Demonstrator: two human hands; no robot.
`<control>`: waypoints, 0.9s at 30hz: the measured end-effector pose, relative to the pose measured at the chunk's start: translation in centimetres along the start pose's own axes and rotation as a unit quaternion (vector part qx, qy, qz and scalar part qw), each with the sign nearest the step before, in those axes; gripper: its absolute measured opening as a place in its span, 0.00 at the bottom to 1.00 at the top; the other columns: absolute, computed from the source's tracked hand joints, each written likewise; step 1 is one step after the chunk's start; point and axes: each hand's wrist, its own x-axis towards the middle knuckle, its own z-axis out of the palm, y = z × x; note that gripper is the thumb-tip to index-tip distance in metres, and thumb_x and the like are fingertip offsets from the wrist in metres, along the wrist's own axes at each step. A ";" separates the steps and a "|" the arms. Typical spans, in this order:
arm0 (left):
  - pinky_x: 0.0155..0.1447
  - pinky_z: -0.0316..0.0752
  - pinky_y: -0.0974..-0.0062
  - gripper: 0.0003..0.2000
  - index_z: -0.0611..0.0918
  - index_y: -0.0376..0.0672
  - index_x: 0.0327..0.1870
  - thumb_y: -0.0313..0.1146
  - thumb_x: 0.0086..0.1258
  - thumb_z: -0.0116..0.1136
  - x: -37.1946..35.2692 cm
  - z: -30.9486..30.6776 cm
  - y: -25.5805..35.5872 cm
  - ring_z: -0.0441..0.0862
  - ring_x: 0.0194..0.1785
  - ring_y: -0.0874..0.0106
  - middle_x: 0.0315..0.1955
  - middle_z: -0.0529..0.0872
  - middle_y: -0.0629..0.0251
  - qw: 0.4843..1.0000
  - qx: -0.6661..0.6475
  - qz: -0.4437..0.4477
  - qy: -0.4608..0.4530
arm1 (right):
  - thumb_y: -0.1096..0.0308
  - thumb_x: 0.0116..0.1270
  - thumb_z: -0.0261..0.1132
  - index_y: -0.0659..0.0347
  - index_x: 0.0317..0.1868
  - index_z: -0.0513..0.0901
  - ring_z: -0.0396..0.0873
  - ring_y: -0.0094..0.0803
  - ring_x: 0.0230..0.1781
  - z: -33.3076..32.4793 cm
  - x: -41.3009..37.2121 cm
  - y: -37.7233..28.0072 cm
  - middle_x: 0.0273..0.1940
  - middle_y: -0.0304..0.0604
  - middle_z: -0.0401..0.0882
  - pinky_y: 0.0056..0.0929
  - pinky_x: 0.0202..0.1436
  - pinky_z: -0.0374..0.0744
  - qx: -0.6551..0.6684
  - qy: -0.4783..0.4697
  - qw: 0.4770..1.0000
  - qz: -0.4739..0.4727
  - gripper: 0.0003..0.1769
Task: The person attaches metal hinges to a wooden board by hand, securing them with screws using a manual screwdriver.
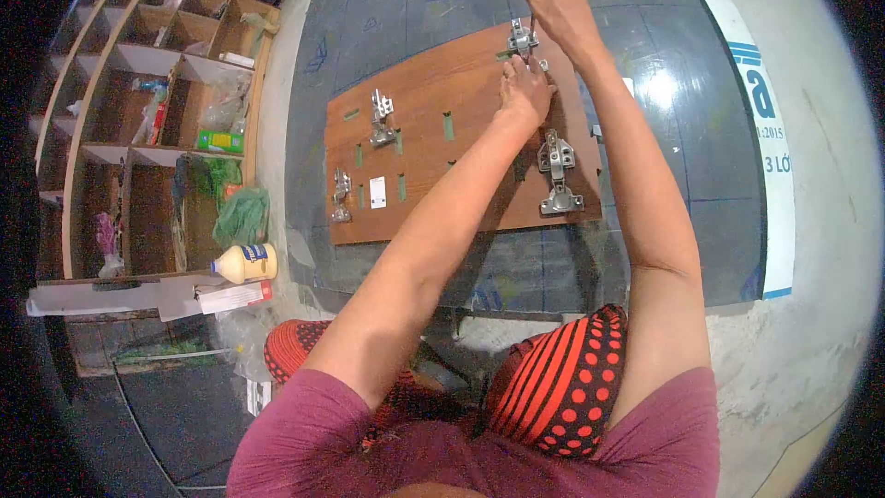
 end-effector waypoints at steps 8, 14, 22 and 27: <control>0.65 0.58 0.54 0.27 0.60 0.32 0.65 0.38 0.67 0.43 -0.3 -0.1 -0.1 0.56 0.66 0.43 0.63 0.56 0.37 0.999 -0.027 0.008 0.018 | 0.65 0.57 0.63 0.55 0.66 0.54 0.70 0.51 0.55 -1.4 -0.6 -3.7 0.53 0.60 0.69 0.40 0.58 0.67 0.036 -0.076 0.994 0.063 0.38; 0.66 0.57 0.53 0.27 0.58 0.31 0.65 0.36 0.68 0.41 -0.6 -0.9 0.0 0.55 0.66 0.43 0.64 0.55 0.37 0.999 -0.036 0.013 -0.005 | 0.63 0.57 0.65 0.51 0.70 0.43 0.61 0.53 0.64 0.0 -0.4 -1.7 0.62 0.58 0.64 0.39 0.66 0.60 -0.014 -0.103 0.994 -0.011 0.47; 0.67 0.56 0.56 0.34 0.57 0.31 0.65 0.45 0.64 0.53 -0.3 -0.2 -0.1 0.56 0.66 0.45 0.62 0.58 0.38 1.000 -0.004 -0.004 0.012 | 0.52 0.57 0.66 0.58 0.55 0.72 0.79 0.38 0.42 0.5 -1.0 -1.1 0.43 0.48 0.80 0.32 0.49 0.74 -0.007 -0.062 0.997 -0.050 0.29; 0.66 0.55 0.52 0.29 0.58 0.29 0.65 0.36 0.66 0.46 -0.5 -1.0 -0.3 0.53 0.66 0.41 0.63 0.55 0.35 0.996 -0.086 0.018 -0.012 | 0.52 0.58 0.66 0.58 0.51 0.74 0.80 0.33 0.40 -0.6 -0.3 -2.5 0.40 0.44 0.82 0.29 0.46 0.74 -0.007 -0.075 0.997 0.010 0.26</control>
